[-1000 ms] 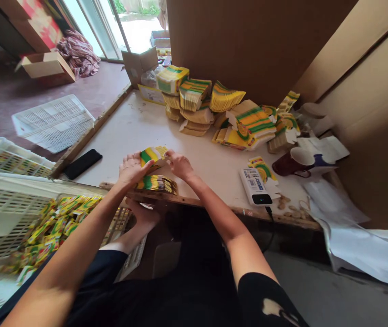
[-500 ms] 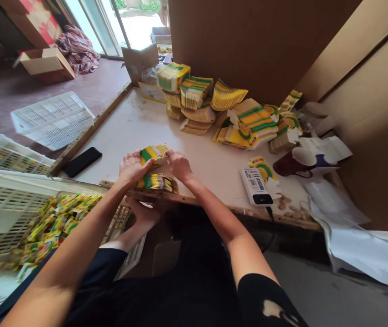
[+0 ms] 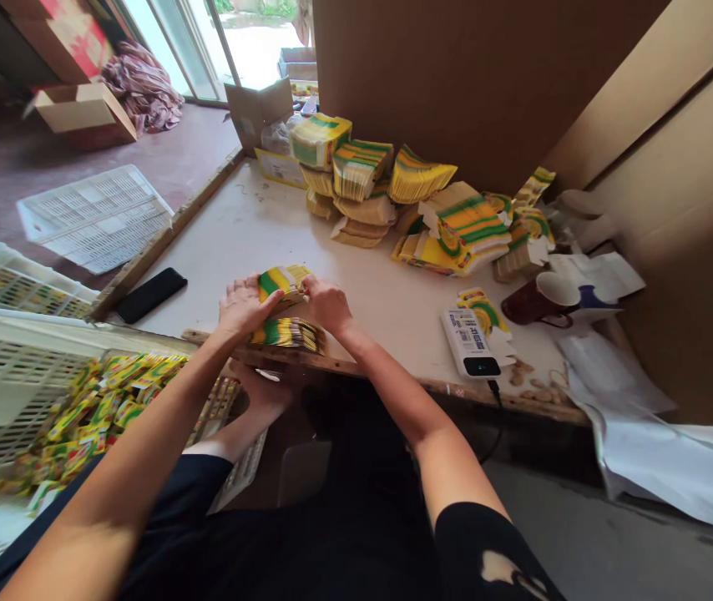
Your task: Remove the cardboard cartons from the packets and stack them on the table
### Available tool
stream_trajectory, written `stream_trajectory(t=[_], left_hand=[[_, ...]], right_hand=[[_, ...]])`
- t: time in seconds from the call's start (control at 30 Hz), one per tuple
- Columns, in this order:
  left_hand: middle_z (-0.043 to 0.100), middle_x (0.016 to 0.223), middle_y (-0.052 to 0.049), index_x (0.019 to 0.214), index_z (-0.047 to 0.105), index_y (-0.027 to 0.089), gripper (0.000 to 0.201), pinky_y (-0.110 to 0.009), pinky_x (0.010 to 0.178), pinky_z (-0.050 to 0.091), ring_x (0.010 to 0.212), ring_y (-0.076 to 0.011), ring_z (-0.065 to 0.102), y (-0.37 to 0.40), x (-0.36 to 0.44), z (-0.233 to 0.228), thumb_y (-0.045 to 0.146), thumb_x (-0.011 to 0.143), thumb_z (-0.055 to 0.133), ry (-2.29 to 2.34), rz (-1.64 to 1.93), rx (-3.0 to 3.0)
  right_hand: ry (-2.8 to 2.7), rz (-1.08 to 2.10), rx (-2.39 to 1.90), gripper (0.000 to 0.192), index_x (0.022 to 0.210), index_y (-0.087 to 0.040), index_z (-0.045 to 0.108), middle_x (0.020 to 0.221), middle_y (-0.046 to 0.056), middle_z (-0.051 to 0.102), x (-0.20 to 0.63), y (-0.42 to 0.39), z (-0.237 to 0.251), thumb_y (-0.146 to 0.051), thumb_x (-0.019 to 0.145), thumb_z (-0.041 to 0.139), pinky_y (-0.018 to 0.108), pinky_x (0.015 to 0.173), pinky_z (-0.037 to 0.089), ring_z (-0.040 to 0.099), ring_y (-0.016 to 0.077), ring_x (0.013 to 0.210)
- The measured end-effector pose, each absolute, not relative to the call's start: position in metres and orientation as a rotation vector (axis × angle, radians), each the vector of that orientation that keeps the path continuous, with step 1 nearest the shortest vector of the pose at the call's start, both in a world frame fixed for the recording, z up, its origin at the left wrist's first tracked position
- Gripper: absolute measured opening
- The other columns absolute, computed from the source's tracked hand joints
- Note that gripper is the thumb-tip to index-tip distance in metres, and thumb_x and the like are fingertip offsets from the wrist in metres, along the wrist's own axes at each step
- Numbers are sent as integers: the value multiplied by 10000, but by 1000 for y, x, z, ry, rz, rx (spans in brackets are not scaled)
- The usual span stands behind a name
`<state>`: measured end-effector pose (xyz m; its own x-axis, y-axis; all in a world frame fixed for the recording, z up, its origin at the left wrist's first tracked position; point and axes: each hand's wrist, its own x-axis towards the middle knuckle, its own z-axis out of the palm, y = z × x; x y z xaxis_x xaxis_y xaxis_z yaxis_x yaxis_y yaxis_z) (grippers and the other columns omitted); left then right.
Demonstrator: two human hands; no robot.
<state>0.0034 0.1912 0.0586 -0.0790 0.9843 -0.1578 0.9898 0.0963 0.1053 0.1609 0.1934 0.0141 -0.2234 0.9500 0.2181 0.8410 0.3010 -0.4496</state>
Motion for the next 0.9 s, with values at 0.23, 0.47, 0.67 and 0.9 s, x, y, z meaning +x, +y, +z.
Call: stream_trajectory(t=[0.23,0.47,0.67,0.9], left_hand=[[510,1350,-210,1406,371,116,652,-411,966,403,1256,-349,457,191,3,57,534,906,364,2172,-60,2039],[521,1330,-214,1393,376,118,646,-410,950,408,1250,-349,463,193,0,54,545,909,351,2155,-84,2081],[528,1301,-223,1372,398,121,587,-430,942,409,1225,-350,472,192,0,54,497,934,296,2131,-86,2115],[528,1313,-214,1387,385,133,628,-438,955,402,1240,-352,459,191,0,55,541,918,300,2125,-21,2050]], right_hand=[[-2031,404,-1704,280,1053,-173,514,936,109,716,145,200,21,-99,783,513,313,729,476,665,255,866],[-1795,575,-1855,340,1134,-152,472,894,119,723,129,200,24,-164,799,525,362,758,510,690,281,857],[-1627,777,-1840,367,1144,-184,462,1075,85,704,117,198,17,-175,783,530,299,852,528,676,199,1001],[-1591,857,-1823,437,1121,-212,411,1014,81,707,132,196,14,-278,747,626,365,835,536,692,232,955]])
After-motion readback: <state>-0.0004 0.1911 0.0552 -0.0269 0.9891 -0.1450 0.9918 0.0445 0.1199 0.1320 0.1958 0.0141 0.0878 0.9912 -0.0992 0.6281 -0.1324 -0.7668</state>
